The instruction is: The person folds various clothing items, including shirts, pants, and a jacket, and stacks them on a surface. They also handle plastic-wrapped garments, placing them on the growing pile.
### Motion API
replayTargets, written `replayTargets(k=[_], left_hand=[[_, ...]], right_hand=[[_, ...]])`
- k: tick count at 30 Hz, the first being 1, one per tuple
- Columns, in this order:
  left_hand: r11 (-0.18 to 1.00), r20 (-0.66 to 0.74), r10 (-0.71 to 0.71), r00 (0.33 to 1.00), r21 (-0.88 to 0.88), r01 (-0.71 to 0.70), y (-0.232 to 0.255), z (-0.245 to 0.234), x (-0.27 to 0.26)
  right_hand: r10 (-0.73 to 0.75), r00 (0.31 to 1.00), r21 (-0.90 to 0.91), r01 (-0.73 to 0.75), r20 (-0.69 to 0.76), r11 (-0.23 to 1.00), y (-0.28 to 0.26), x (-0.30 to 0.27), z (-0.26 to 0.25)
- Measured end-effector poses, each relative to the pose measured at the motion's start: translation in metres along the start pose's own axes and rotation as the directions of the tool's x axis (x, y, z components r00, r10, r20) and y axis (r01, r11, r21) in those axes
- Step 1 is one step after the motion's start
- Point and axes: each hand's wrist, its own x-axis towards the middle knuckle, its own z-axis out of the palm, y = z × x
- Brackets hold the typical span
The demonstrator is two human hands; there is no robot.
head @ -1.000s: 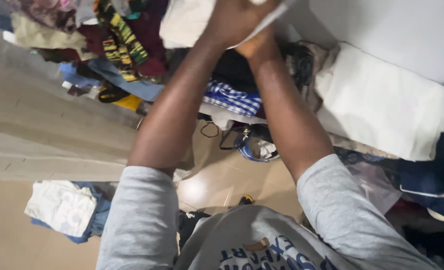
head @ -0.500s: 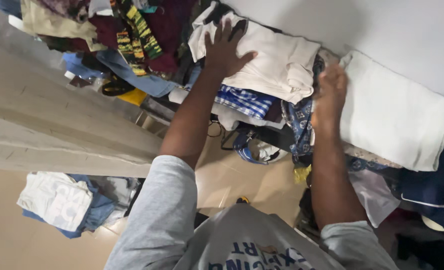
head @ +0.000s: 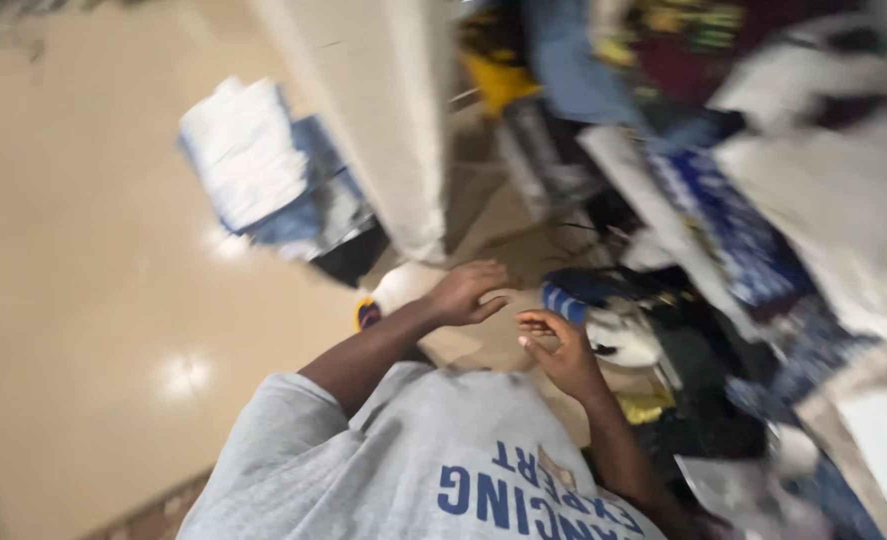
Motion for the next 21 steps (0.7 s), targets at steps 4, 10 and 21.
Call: replayTargets(k=[4,10,21], left_hand=[[0.951,-0.276,-0.309,0.91,-0.077,0.3,-0.03,-0.059,-0.108],[0.694,-0.662,-0.689,0.296,-0.487,0.53,-0.159,-0.141,-0.215],[0.493,-0.826,-0.505,0.25,-0.038,0.869,-0.39,-0.26,-0.327]], right_hand=[[-0.055,0.956,-0.078,0.081,0.289,0.994,-0.012,0.064,0.069],[-0.007,0.862,-0.023,0.022,0.507,0.999,-0.006,0.205,0.197],[0.427,0.894,-0.043,-0.425,0.139,0.904,0.132,0.459,0.44]])
